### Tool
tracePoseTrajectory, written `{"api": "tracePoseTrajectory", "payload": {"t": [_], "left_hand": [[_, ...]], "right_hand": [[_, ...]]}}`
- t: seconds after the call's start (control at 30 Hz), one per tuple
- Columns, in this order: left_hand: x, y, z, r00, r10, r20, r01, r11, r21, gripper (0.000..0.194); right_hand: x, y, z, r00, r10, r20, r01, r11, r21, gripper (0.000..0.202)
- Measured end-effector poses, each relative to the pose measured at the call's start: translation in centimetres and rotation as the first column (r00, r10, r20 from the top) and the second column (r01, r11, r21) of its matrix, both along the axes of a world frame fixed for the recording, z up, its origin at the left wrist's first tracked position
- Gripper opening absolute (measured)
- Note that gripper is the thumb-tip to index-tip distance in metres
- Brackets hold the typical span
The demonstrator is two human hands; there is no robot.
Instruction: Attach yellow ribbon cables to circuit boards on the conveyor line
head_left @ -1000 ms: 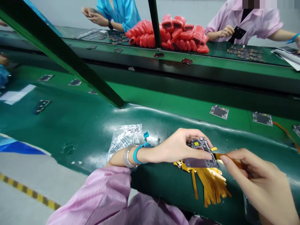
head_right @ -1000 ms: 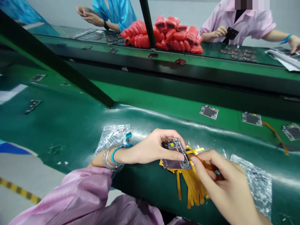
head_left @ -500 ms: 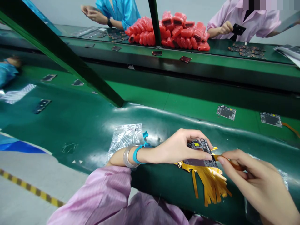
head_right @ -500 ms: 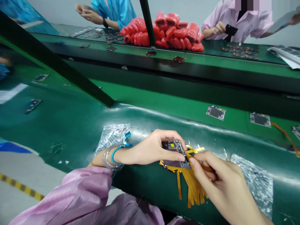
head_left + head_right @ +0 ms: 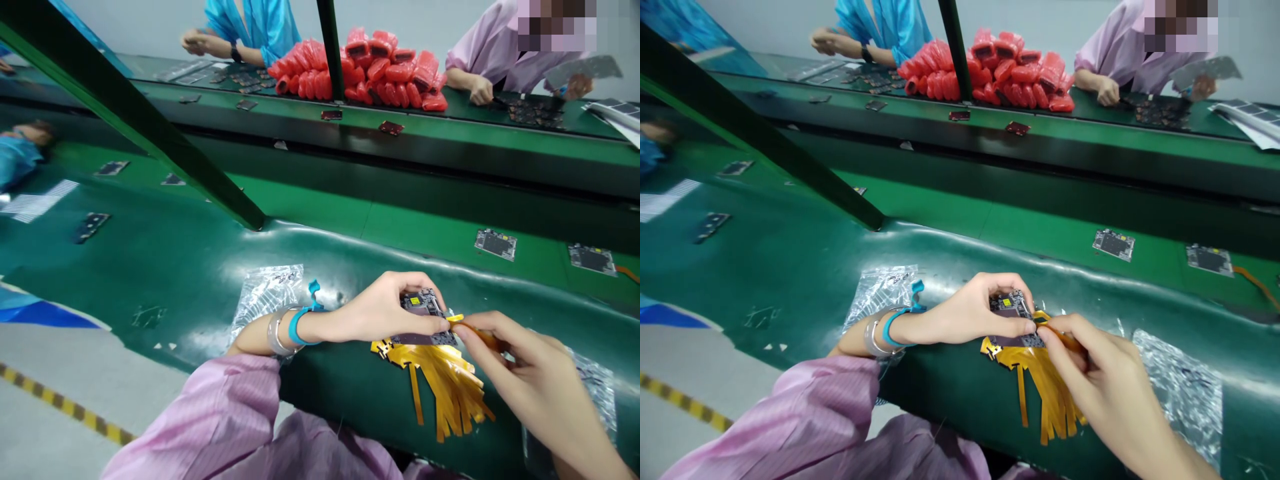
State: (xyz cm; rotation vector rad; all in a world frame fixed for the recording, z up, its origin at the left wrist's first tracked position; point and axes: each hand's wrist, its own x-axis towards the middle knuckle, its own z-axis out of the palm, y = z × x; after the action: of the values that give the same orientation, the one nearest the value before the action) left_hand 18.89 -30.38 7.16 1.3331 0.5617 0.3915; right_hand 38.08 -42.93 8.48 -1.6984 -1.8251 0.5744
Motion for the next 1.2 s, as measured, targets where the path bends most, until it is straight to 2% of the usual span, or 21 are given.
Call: {"api": "tracePoseTrajectory", "payload": {"t": [0.1, 0.3, 0.47, 0.6, 0.67, 0.7, 0.8, 0.87, 0.93, 1.03, 1.13, 1.2], "left_hand": [[0.3, 0.3, -0.2, 0.999, 0.026, -0.04, -0.025, 1.0, 0.003, 0.028], [0.5, 0.9, -0.1, 0.999, 0.038, -0.026, -0.038, 0.999, 0.002, 0.022], [0.5, 0.9, -0.6, 1.0, 0.025, 0.003, -0.025, 0.999, 0.049, 0.024], [0.4, 1.3, -1.1, 1.0, -0.002, 0.005, 0.001, 0.987, 0.159, 0.029], [0.2, 1.6, -1.0, 0.997, 0.078, -0.011, -0.072, 0.957, 0.281, 0.035], [0.1, 1.7, -0.9, 0.988, 0.152, -0.015, -0.136, 0.922, 0.363, 0.036], [-0.3, 2.0, -0.2, 0.939, 0.341, 0.035, -0.296, 0.755, 0.585, 0.026], [-0.5, 2.0, 0.3, 0.929, 0.364, 0.07, -0.32, 0.694, 0.644, 0.018], [-0.8, 1.9, 0.7, 0.928, 0.363, 0.087, -0.328, 0.68, 0.656, 0.015], [-1.0, 2.0, 0.9, 0.927, 0.366, 0.08, -0.328, 0.69, 0.646, 0.014], [-1.1, 2.1, 1.0, 0.931, 0.357, 0.079, -0.321, 0.697, 0.641, 0.014], [-1.2, 2.2, 1.1, 0.934, 0.348, 0.085, -0.315, 0.685, 0.656, 0.013]], "right_hand": [[0.5, 0.0, 0.1, 1.0, -0.015, -0.025, 0.014, 0.999, -0.042, 0.017], [1.6, 0.6, 0.4, 0.986, -0.13, -0.103, 0.132, 0.991, 0.009, 0.031], [1.4, 2.0, -0.2, 0.982, -0.137, -0.129, 0.113, 0.977, -0.179, 0.03], [1.3, 3.5, -0.9, 0.969, -0.152, -0.197, 0.098, 0.961, -0.26, 0.029], [1.5, 4.5, -1.2, 0.952, -0.171, -0.253, 0.092, 0.951, -0.295, 0.032], [1.6, 5.2, -1.4, 0.942, -0.184, -0.282, 0.096, 0.95, -0.298, 0.034], [2.2, 8.0, -2.1, 0.902, -0.234, -0.362, 0.152, 0.959, -0.24, 0.042], [2.5, 10.5, -3.1, 0.883, -0.255, -0.394, 0.201, 0.964, -0.174, 0.047], [2.9, 13.3, -4.4, 0.875, -0.27, -0.401, 0.248, 0.963, -0.107, 0.053], [3.5, 16.2, -6.9, 0.869, -0.328, -0.371, 0.349, 0.937, -0.01, 0.063], [4.0, 15.9, -9.0, 0.882, -0.385, -0.271, 0.417, 0.906, 0.071, 0.063], [4.0, 13.9, -9.6, 0.918, -0.346, -0.194, 0.367, 0.927, 0.083, 0.054]]}}
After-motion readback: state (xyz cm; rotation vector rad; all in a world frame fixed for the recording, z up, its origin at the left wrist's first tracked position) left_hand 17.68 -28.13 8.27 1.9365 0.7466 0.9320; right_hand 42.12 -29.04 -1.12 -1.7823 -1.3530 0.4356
